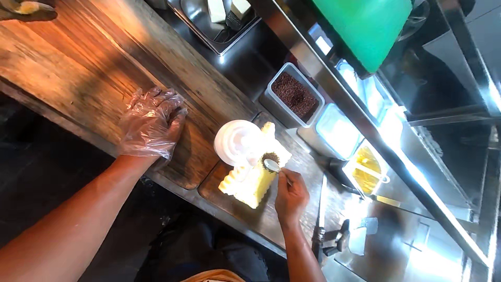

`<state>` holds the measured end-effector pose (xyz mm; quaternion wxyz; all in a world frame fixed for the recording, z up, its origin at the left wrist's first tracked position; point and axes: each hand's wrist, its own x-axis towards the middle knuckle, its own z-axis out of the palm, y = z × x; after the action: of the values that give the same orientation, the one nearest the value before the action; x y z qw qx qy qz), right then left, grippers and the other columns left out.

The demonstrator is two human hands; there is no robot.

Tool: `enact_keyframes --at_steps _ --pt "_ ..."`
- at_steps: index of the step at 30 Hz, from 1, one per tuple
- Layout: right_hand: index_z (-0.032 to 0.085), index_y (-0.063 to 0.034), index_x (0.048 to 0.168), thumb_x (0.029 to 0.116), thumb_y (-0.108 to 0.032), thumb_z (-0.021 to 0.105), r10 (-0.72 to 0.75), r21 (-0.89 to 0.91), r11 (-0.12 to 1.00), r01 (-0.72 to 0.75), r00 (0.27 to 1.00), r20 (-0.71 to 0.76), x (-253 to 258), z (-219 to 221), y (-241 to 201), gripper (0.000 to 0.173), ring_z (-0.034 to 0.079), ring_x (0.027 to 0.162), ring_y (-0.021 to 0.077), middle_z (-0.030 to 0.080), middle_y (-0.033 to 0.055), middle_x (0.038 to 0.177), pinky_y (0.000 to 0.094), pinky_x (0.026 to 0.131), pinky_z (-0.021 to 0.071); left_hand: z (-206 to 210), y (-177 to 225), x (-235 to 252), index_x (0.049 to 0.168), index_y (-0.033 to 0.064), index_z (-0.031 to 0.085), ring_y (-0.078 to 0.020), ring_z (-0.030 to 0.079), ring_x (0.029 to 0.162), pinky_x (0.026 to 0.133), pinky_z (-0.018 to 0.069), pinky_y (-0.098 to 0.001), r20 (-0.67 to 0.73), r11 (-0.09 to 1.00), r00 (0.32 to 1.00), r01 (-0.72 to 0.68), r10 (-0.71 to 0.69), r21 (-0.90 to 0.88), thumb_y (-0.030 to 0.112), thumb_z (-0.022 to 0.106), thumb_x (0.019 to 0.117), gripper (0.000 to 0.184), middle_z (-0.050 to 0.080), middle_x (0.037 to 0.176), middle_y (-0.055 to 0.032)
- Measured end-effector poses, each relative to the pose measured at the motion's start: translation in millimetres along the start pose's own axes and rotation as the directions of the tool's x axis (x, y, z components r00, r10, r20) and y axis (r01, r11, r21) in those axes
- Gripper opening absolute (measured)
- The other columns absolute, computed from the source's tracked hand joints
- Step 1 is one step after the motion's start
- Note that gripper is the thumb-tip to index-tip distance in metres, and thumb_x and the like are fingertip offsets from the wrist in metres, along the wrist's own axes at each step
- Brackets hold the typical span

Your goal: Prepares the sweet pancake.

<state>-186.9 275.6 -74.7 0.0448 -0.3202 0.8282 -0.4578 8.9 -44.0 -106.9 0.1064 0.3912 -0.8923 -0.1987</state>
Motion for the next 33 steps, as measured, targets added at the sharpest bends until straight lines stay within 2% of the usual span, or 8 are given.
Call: enact_keyframes --at_steps 14,16,20,22,24,27,30,33 --pt "0.074 -0.0031 0.105 0.0956 -0.006 0.068 0.255 0.046 0.966 -0.255 0.967 -0.001 39.6 3.7 1.2 0.011 0.068 0.072 0.0068 0.072 0.0035 0.093 0.0232 0.064 0.0603 -1.5 3.5 1.9 0.133 0.016 0.066 -0.0267 0.043 0.147 0.126 0.0221 -0.052 -0.022 1.0 1.0 -0.004 0.004 -0.001 0.043 0.046 0.1052 0.044 0.059 0.146 -0.0047" --pt "0.075 -0.0046 0.102 0.0962 -0.006 0.068 0.45 0.108 0.885 -0.454 0.891 0.06 49.2 -1.8 -11.6 0.009 0.058 0.055 0.0067 0.071 0.0028 0.083 0.0227 0.05 0.0507 -1.9 3.4 1.8 0.132 0.0162 0.066 -0.0267 0.042 0.147 0.126 0.0213 -0.0525 -0.02 1.0 1.0 -0.004 0.004 -0.009 0.044 0.046 0.1052 0.043 0.059 0.146 -0.004" --pt "0.072 0.0005 0.097 0.0974 -0.003 0.062 0.735 0.264 0.512 -0.817 0.576 0.357 90.7 -33.2 -46.1 0.011 0.042 0.044 0.004 0.062 0.0052 0.07 0.0176 0.038 0.0363 -3.1 4.2 1.7 0.133 0.0167 0.067 -0.026 0.042 0.148 0.126 0.0218 -0.0523 -0.014 1.0 1.0 0.01 -0.01 -0.017 0.044 0.045 0.105 0.044 0.059 0.147 -0.0031" --pt "0.071 -0.0016 0.096 0.0977 -0.003 0.059 0.681 0.232 0.574 -0.785 0.616 0.397 120.5 -42.2 -53.4 0.013 0.044 0.046 0.0024 0.064 0.0023 0.072 0.0167 0.041 0.0376 -3.2 4.0 1.2 0.134 0.0158 0.066 -0.0268 0.04 0.149 0.126 0.0209 -0.053 -0.003 1.0 1.0 0.016 -0.017 -0.027 0.043 0.044 0.1054 0.045 0.057 0.149 -0.0041" --pt "0.071 -0.0018 0.097 0.0969 -0.002 0.061 0.556 0.176 0.766 -0.619 0.774 0.304 157.1 -32.3 -46.9 0.009 0.05 0.052 0.0026 0.067 0.001 0.076 0.0177 0.046 0.0435 -1.3 2.0 2.8 0.134 0.0165 0.066 -0.0266 0.042 0.147 0.126 0.0217 -0.0534 -0.011 1.0 1.0 0.017 -0.017 -0.025 0.043 0.045 0.1051 0.044 0.058 0.148 -0.0043" --pt "0.075 -0.0042 0.1 0.0949 -0.018 0.068 0.278 -0.391 0.894 -0.22 0.955 0.099 216.1 4.6 -21.9 0.016 0.069 0.079 0.0174 0.074 0.0081 0.09 0.0382 0.074 0.0569 -0.8 2.7 2.2 0.134 0.0173 0.066 -0.0245 0.042 0.148 0.126 0.0216 -0.0519 -0.016 0.999 1.0 0.021 -0.022 -0.024 0.043 0.044 0.1057 0.044 0.058 0.148 -0.0028" --pt "0.073 -0.0048 0.116 0.1037 -0.025 0.053 0.27 -0.695 0.717 -0.063 0.943 0.193 249.7 44.3 -19.2 0.03 0.067 0.115 0.0398 0.072 0.0217 0.117 0.0621 0.099 0.0494 -1.6 4.9 1.0 0.133 0.0152 0.067 -0.0254 0.043 0.147 0.125 0.025 -0.051 -0.012 1.0 1.0 0.023 -0.023 -0.016 0.04 0.044 0.1056 0.043 0.058 0.148 -0.0043" --pt "0.074 -0.0063 0.111 0.0974 -0.022 0.062 0.283 -0.632 0.775 -0.022 0.905 0.317 254.3 63.5 -25.2 0.024 0.069 0.108 0.0376 0.073 0.0188 0.111 0.0616 0.094 0.0525 0.4 2.2 2.9 0.132 0.0163 0.068 -0.0253 0.043 0.147 0.125 0.0247 -0.0507 -0.018 1.0 0.999 0.028 -0.028 -0.006 0.042 0.044 0.1051 0.044 0.059 0.147 -0.0037"
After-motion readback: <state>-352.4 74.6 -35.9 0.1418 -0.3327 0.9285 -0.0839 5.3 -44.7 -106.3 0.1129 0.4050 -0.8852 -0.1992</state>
